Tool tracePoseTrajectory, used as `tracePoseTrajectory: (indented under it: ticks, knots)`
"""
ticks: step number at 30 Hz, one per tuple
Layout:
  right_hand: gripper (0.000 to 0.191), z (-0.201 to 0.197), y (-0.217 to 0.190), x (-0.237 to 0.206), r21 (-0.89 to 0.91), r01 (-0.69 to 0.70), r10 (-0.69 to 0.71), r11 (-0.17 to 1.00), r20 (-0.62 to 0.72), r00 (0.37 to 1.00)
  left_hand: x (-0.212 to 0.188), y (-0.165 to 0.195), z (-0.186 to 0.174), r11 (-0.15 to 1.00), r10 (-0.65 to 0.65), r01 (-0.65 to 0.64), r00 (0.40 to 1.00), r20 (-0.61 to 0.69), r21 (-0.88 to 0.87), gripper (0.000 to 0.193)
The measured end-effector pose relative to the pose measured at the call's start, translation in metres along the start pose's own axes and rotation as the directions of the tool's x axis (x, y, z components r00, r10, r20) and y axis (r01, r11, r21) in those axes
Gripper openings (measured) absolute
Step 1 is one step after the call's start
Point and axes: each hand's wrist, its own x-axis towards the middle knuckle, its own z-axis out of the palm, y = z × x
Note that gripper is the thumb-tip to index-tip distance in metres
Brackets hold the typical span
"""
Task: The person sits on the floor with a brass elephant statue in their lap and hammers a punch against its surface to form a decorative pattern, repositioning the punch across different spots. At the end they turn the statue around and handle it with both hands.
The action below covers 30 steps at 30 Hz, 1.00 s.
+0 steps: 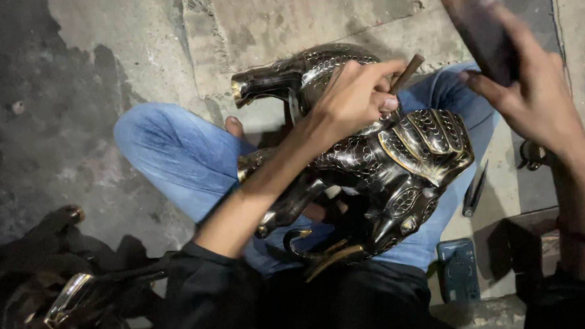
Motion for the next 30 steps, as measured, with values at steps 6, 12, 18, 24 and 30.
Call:
tracePoseTrajectory:
  ticks: [6, 12, 18, 24, 30]
  knots:
    - [0.072, -0.005, 0.004, 0.01, -0.14, -0.087, 0.094, 0.986, 0.043, 0.995, -0.018, 0.009, 0.005, 0.998, 0.059, -0.065, 0.978, -0.2, -0.025, 0.047]
    - [0.08, -0.018, -0.01, 0.021, -0.164, -0.024, 0.05, 0.986, 0.155, 0.987, -0.028, 0.019, 0.007, 0.998, -0.062, 0.055, 0.969, -0.24, -0.036, 0.041]
    - [0.067, -0.016, -0.02, 0.029, -0.167, 0.132, -0.133, 0.977, 0.004, 0.991, -0.037, 0.019, 0.016, 0.996, 0.082, -0.086, 0.899, -0.43, 0.011, 0.04]
    - [0.065, -0.023, -0.046, 0.029, -0.393, 0.021, 0.056, 0.92, 0.184, 0.981, -0.045, 0.013, 0.026, 0.999, -0.014, 0.0, 0.901, -0.435, -0.033, 0.031]
    - [0.067, -0.027, -0.059, 0.029, -0.549, 0.145, 0.013, 0.823, 0.273, 0.962, -0.05, 0.019, 0.043, 0.983, 0.104, 0.018, 0.762, -0.639, 0.182, 0.031]
